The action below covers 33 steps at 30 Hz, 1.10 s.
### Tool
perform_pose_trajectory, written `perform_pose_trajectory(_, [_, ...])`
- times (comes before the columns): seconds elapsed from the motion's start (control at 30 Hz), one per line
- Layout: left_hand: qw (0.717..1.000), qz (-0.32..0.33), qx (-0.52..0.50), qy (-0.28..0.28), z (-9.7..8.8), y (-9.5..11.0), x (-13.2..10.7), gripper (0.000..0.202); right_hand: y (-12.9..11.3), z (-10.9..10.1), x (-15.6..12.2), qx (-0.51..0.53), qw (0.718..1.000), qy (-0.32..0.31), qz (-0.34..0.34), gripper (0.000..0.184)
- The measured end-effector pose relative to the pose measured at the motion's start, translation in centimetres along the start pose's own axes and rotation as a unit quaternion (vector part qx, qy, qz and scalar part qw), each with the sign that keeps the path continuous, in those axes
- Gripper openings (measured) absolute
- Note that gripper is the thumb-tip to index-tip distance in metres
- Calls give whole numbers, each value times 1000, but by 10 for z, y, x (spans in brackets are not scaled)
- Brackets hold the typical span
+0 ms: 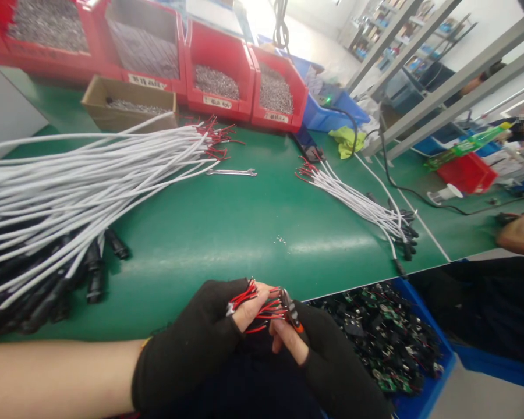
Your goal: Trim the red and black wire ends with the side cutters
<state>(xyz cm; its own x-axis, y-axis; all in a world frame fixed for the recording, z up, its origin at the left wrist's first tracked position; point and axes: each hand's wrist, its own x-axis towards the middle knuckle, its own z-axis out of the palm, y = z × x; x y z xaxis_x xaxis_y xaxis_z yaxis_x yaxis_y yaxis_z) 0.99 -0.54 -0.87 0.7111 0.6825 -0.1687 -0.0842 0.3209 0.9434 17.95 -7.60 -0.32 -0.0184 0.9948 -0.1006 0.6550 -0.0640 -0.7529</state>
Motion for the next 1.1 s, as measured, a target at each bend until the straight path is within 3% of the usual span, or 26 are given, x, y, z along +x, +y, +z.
perform_pose_trajectory(0.33, [1000, 11, 15, 13, -3, -3, 0, 34, 4, 0, -4, -31, 999, 19, -4, 32])
perform_pose_trajectory(0.77, [999, -23, 7, 48, -1, -8, 0, 35, 2, -6, -2, -40, 999, 5, -17, 28])
perform_pose_trajectory(1.1, [1000, 7, 4, 19, -3, -9, -1, 35, 2, -6, -1, -37, 999, 9, -24, 29])
